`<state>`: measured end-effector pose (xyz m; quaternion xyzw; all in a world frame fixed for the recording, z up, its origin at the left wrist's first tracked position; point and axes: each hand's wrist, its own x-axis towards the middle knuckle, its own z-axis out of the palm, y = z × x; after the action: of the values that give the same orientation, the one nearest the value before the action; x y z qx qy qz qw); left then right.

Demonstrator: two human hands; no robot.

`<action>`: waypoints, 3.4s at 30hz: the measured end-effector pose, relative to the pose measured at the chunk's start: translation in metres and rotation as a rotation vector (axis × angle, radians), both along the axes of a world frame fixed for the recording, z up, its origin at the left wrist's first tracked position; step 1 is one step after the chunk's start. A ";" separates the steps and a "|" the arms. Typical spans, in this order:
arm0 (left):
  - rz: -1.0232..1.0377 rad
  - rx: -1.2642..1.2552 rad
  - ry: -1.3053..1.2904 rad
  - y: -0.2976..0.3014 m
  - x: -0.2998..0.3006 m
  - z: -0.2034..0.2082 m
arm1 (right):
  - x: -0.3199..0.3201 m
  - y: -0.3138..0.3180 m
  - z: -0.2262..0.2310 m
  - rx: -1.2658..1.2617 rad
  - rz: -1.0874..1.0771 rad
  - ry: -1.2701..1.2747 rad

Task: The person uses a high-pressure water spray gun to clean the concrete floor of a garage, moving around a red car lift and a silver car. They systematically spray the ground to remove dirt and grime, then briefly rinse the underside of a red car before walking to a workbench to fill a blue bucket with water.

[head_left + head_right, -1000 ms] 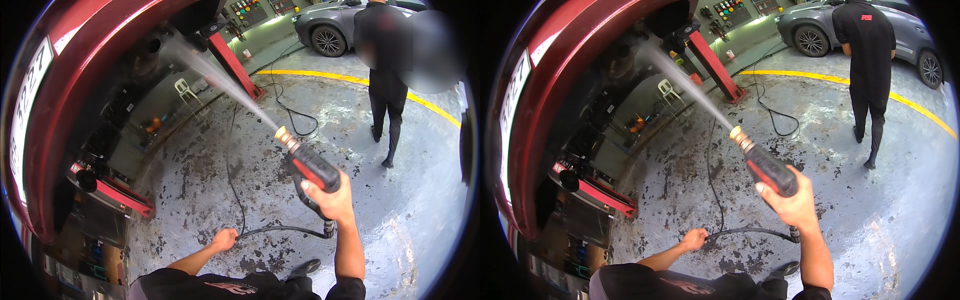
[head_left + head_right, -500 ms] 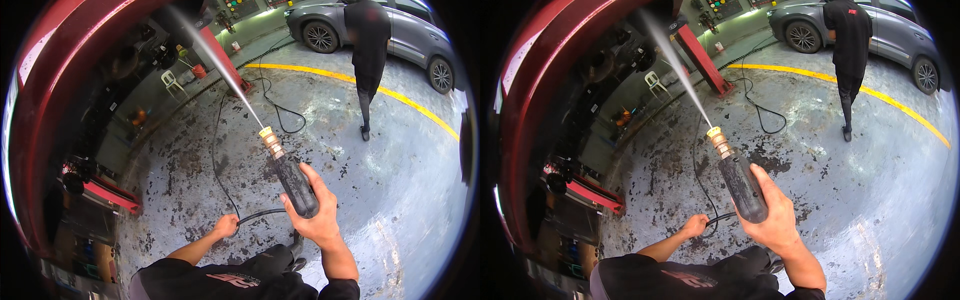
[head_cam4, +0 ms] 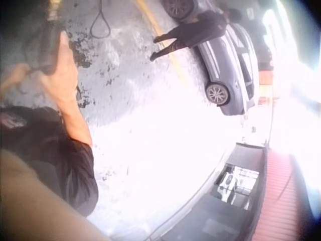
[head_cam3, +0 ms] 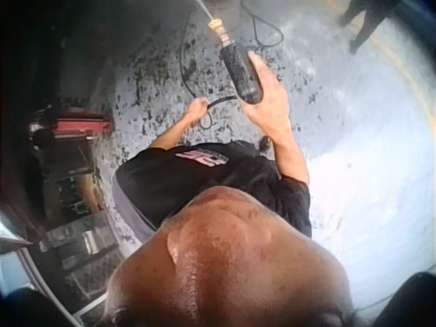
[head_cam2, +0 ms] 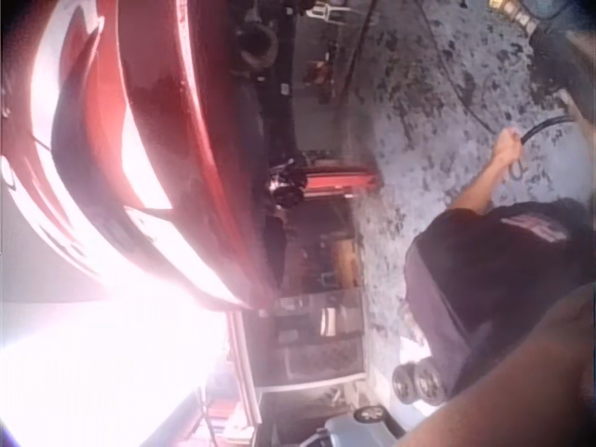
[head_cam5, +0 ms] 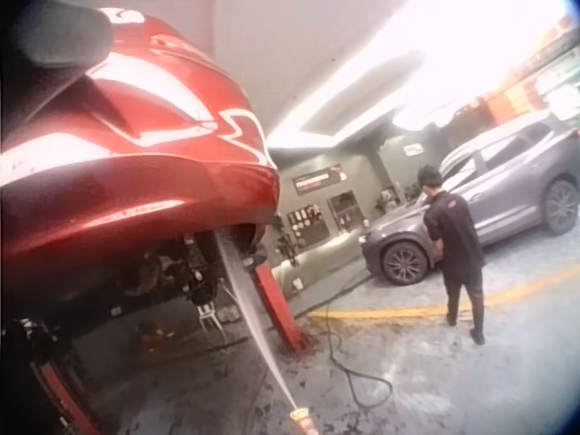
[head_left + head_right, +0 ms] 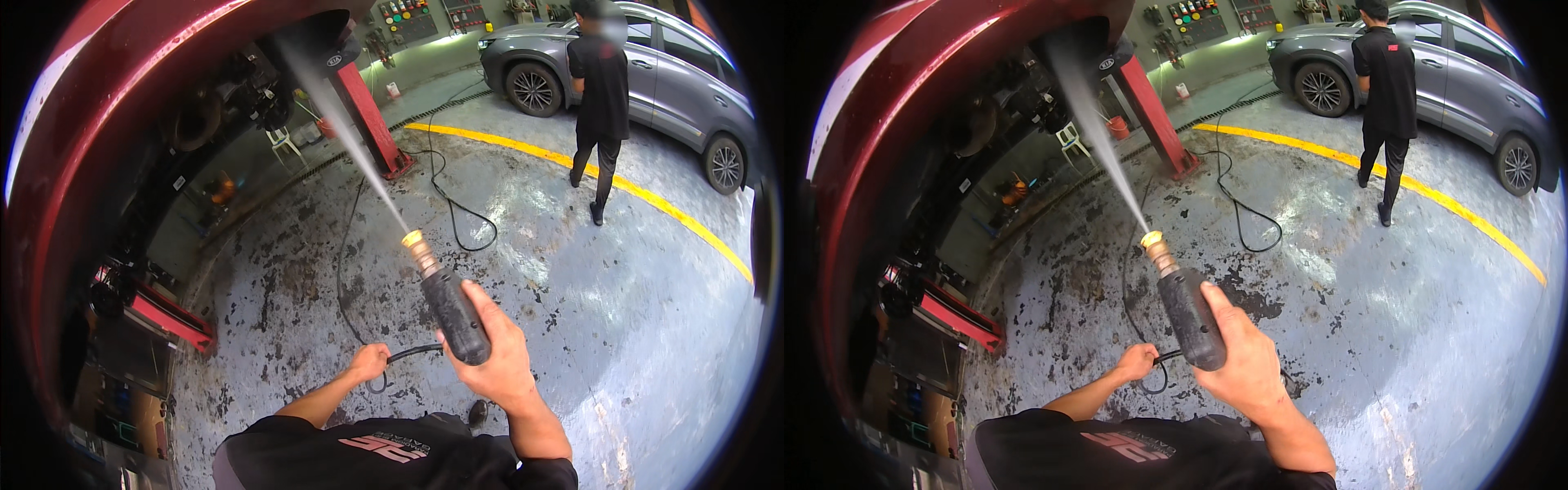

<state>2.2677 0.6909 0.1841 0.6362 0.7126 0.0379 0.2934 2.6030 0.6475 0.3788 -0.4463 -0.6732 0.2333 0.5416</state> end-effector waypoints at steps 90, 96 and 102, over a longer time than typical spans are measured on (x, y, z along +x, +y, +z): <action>0.881 -0.618 -0.109 0.804 0.137 -0.090 | -0.022 1.338 -0.063 -0.867 1.185 0.623; 0.882 -0.518 -0.134 0.897 0.127 -0.034 | -0.176 1.396 -0.080 -0.762 1.425 0.306; 1.268 -0.475 -0.297 0.892 0.181 -0.041 | -0.278 1.462 -0.097 -0.694 1.906 0.394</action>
<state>2.4487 1.5826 0.1432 0.0035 0.8881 0.1315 0.4403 2.3251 2.1092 0.2817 0.1869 -0.5422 0.8158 0.0742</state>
